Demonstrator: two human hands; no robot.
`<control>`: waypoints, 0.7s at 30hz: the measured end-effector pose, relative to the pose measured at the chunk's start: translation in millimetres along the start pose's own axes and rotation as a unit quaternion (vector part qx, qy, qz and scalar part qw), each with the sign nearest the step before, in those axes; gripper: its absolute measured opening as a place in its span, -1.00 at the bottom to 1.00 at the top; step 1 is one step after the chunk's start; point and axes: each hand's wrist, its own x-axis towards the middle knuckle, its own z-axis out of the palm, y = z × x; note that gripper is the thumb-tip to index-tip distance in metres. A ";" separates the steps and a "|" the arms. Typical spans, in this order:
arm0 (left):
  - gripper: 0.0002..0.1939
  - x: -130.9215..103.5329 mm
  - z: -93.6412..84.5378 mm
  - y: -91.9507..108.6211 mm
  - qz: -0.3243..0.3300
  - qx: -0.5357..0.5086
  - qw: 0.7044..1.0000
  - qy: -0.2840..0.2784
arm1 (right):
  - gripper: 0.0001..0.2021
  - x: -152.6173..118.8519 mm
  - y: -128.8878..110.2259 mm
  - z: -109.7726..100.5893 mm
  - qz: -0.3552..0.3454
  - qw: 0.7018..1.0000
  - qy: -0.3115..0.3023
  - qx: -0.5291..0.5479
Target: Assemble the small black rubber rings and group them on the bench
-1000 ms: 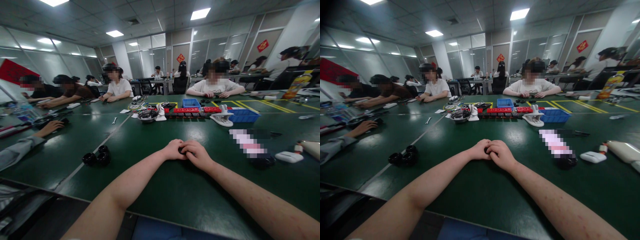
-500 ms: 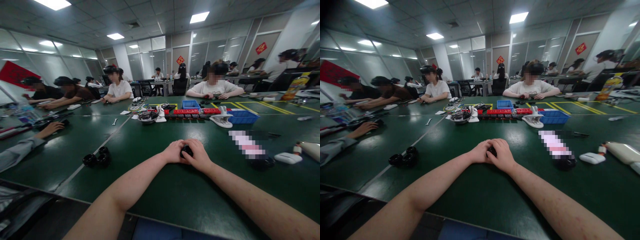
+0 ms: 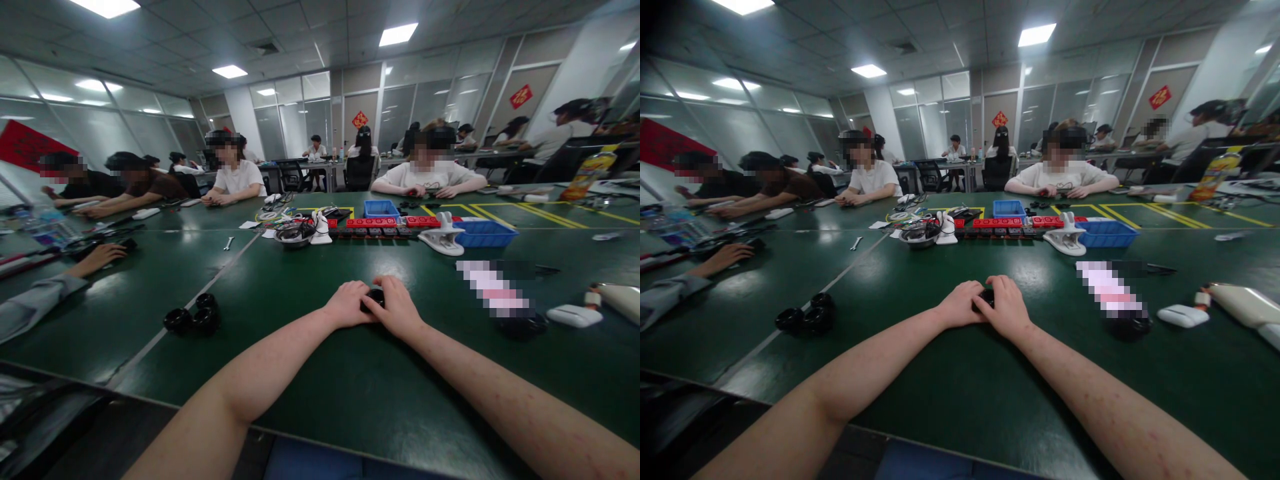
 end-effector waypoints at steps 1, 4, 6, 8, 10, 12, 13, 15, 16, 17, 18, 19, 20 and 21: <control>-0.59 0.3 0.1 0.0 0.000 0.001 1.000 0.001 | -0.71 0.1 0.0 0.0 0.002 1.000 -0.001 -0.002; -0.62 1.4 0.5 -0.2 0.001 0.002 1.000 0.001 | -0.76 0.6 -0.5 -0.3 0.006 1.000 -0.003 -0.005; -0.63 1.9 0.6 -0.7 0.003 -0.001 1.000 0.002 | -0.79 1.2 -1.3 -1.2 0.005 1.000 -0.005 -0.004; -0.63 1.9 0.6 -1.7 0.007 -0.006 1.000 0.002 | -0.81 1.9 -2.6 -3.0 -0.001 1.000 -0.008 0.001; -0.63 1.6 0.5 -3.6 0.012 -0.012 1.000 0.002 | -0.84 2.2 -4.3 -5.6 -0.014 1.000 -0.011 0.010; -0.63 1.2 0.4 -6.4 0.019 -0.020 1.000 0.000 | -0.87 1.9 -6.6 -8.9 -0.035 0.999 -0.015 0.022; -0.63 1.2 0.4 -8.1 0.024 -0.024 0.999 -0.002 | -0.86 1.5 -8.0 -10.7 -0.049 0.998 -0.018 0.030; -0.68 1.7 1.0 -11.7 0.038 -0.032 0.999 -0.011 | -0.83 0.5 -11.4 -14.0 -0.085 0.995 -0.030 0.051; -0.71 2.1 1.4 -13.5 0.045 -0.035 0.998 -0.016 | -0.83 -0.1 -13.2 -15.5 -0.105 0.992 -0.038 0.062; -0.74 2.7 1.9 -15.1 0.053 -0.038 0.998 -0.021 | -0.82 -0.7 -15.0 -16.6 -0.125 0.988 -0.046 0.073; -0.76 3.3 2.5 -16.5 0.060 -0.040 0.997 -0.026 | -0.81 -1.3 -16.6 -17.4 -0.142 0.985 -0.053 0.083; -0.77 3.8 3.0 -17.7 0.067 -0.042 0.996 -0.029 | -0.80 -1.9 -17.8 -17.9 -0.156 0.982 -0.059 0.092; -0.77 4.2 3.3 -18.5 0.072 -0.044 0.996 -0.031 | -0.79 -2.5 -18.6 -18.1 -0.166 0.979 -0.062 0.099; -0.76 4.3 3.6 -18.9 0.075 -0.046 0.996 -0.032 | -0.78 -3.0 -18.9 -18.0 -0.172 0.978 -0.063 0.104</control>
